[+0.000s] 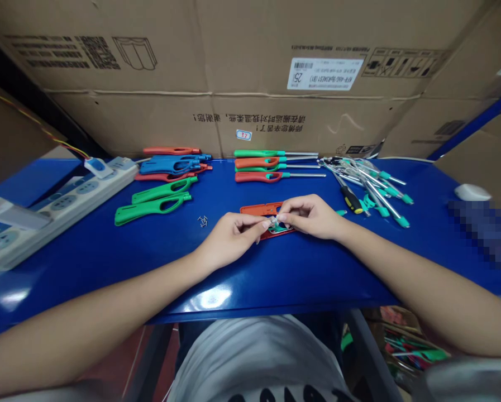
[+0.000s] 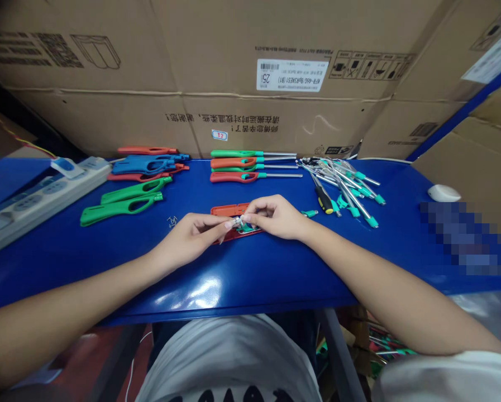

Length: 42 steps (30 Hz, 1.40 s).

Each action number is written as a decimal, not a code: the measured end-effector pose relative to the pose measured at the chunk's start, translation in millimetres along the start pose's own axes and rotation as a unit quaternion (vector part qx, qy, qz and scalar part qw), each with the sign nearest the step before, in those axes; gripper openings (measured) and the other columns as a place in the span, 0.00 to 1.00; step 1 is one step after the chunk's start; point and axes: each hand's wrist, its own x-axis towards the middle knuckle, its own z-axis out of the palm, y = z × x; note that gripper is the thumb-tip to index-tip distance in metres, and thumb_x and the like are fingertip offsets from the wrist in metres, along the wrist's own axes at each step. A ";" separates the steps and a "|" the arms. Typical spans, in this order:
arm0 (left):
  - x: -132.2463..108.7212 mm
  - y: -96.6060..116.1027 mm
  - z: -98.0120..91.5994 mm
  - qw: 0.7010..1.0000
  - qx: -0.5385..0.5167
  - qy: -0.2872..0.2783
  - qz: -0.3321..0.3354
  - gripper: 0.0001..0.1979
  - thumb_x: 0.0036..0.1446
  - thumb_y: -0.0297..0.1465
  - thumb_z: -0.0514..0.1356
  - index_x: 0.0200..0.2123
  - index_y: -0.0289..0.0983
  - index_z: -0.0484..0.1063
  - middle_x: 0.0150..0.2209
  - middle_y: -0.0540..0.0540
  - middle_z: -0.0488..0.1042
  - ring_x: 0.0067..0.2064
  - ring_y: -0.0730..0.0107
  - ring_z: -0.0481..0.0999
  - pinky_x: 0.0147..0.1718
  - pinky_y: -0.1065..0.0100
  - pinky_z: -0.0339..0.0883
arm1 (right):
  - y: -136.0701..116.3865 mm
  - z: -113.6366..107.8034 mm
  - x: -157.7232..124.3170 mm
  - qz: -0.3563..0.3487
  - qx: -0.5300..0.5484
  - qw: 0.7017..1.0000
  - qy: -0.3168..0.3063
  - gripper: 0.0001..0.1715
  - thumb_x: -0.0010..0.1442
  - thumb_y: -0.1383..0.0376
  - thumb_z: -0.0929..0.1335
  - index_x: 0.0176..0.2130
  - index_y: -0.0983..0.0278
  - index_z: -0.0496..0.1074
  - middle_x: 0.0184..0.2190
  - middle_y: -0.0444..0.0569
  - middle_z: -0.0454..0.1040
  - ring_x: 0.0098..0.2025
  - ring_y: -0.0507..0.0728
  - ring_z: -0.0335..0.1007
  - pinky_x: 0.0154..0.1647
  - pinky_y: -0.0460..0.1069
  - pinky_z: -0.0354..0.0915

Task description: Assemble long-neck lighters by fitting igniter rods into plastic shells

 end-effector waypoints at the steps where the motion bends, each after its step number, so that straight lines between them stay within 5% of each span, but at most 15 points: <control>1: 0.3 -0.4 -0.2 1.000 -0.006 0.001 0.003 0.18 0.60 0.43 0.62 0.37 0.33 0.83 0.23 0.51 0.71 0.26 0.75 0.64 0.27 0.72 0.57 | -0.8 -0.2 0.3 0.002 0.011 1.000 0.001 0.22 0.53 0.50 0.76 0.30 0.67 0.75 0.23 0.44 0.73 0.22 0.47 0.61 0.23 0.45 0.58; 6: 0.6 1.4 -1.2 1.000 -0.027 0.016 -0.004 0.19 0.60 0.44 0.63 0.43 0.34 0.83 0.23 0.51 0.71 0.24 0.76 0.62 0.25 0.72 0.56 | -1.4 -3.2 0.7 0.028 0.033 0.999 -0.003 0.22 0.55 0.50 0.76 0.32 0.67 0.76 0.22 0.43 0.72 0.17 0.45 0.56 0.17 0.44 0.52; 23: 0.7 4.4 -3.1 0.999 -0.024 0.023 -0.037 0.22 0.59 0.45 0.63 0.45 0.34 0.83 0.23 0.51 0.71 0.24 0.76 0.61 0.22 0.73 0.54 | -1.6 -0.5 2.5 0.009 0.032 0.999 0.017 0.20 0.55 0.52 0.75 0.33 0.67 0.76 0.24 0.44 0.73 0.22 0.46 0.61 0.23 0.44 0.57; 35: 2.2 -1.7 -1.7 1.000 0.023 0.015 0.011 0.19 0.59 0.43 0.62 0.35 0.33 0.83 0.22 0.50 0.71 0.25 0.75 0.64 0.25 0.72 0.56 | 2.7 3.8 1.2 -0.012 -0.028 0.999 0.028 0.22 0.55 0.49 0.74 0.32 0.66 0.77 0.28 0.49 0.77 0.27 0.51 0.68 0.29 0.47 0.64; 42: 0.3 10.2 -20.3 0.998 0.066 0.000 -0.004 0.18 0.58 0.45 0.65 0.42 0.36 0.82 0.23 0.50 0.76 0.20 0.76 0.67 0.21 0.73 0.59 | 1.1 4.3 -0.2 -0.023 -0.030 0.999 0.038 0.21 0.60 0.49 0.72 0.35 0.66 0.74 0.21 0.42 0.70 0.16 0.47 0.61 0.16 0.44 0.57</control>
